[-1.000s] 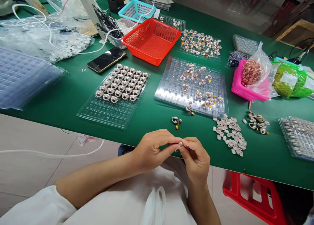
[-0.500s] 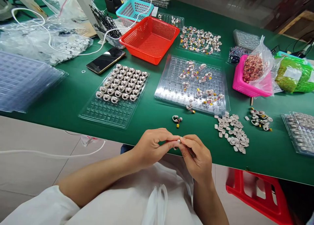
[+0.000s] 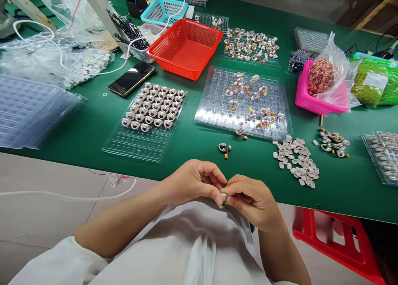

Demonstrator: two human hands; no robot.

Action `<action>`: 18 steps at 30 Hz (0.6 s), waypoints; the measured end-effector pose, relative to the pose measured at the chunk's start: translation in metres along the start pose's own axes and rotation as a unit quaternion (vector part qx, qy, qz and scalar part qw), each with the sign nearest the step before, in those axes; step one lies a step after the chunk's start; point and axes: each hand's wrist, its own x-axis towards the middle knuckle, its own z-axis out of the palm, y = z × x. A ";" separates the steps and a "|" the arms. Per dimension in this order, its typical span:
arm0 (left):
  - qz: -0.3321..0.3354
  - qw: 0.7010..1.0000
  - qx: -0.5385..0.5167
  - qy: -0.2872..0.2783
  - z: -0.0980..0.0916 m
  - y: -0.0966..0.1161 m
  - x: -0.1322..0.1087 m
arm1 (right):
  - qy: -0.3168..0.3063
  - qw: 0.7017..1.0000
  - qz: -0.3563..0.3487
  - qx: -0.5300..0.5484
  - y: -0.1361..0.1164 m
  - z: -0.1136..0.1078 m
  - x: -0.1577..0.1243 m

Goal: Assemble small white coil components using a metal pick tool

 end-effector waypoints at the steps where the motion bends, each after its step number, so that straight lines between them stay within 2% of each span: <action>1: 0.004 1.000 0.007 0.001 0.000 -0.001 0.000 | 0.001 1.000 0.001 0.002 0.000 0.000 0.000; 9: -0.002 1.000 -0.025 -0.010 0.001 -0.003 0.000 | 0.015 1.000 0.015 0.020 0.001 0.005 0.000; 14: 0.024 1.000 -0.009 -0.005 0.001 0.003 0.006 | 0.077 0.996 0.042 0.031 0.005 0.009 -0.002; 18: 0.036 0.996 0.011 -0.078 -0.005 0.011 0.011 | 0.101 0.994 0.041 -0.001 0.002 0.007 -0.003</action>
